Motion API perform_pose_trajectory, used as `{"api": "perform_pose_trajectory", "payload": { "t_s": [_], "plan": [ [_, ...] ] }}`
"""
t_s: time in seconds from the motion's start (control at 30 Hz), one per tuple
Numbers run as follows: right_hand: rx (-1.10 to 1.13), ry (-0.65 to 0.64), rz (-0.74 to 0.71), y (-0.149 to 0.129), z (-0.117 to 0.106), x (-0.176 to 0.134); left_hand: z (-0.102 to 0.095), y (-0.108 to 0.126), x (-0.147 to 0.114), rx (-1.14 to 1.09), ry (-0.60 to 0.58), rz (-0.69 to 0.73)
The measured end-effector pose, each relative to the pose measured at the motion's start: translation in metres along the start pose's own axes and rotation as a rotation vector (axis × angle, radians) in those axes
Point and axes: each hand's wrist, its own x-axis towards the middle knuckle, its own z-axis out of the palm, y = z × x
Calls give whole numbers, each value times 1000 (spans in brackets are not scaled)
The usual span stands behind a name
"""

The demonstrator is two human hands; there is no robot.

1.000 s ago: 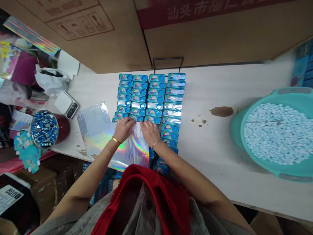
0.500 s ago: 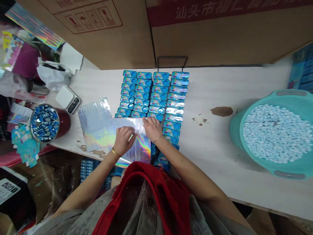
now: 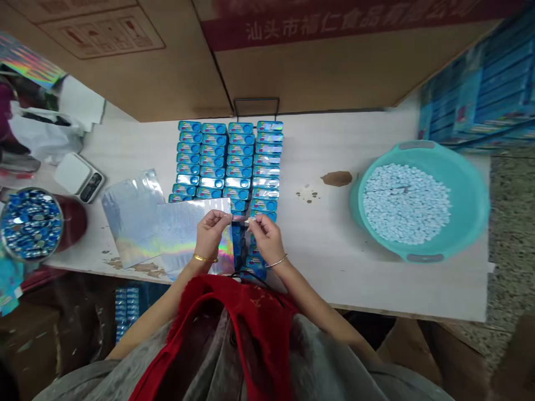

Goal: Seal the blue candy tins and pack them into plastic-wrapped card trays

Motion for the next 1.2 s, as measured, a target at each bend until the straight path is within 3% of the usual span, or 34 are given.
{"api": "perform_pose_trajectory", "payload": {
  "t_s": [0.1,0.23,0.37,0.57,0.73,0.83,1.03,1.1,1.2],
  "plan": [
    [-98,61,-21,6,-31,18,27,-15,10,143,-37,89],
    [-332,119,-55,17,-61,40,54,-24,26,509,-1,265],
    [-518,144,-79,29,-72,51,69,-27,36,773,-1,304],
    [-608,123,-108,48,-77,59,76,-33,40,973,-15,375],
    [-519,205,-121,62,-71,51,73,-29,44,1034,58,332],
    [-508,164,-190,70,-64,39,73,-26,47,1038,63,294],
    [-873,-1,-191,81,-71,29,72,-26,47,1083,13,290],
    [-991,65,-229,70,-72,31,54,-23,51,1027,-72,355],
    [-1029,119,-353,41,-52,36,2,-13,61,965,-154,513]
  ]
}}
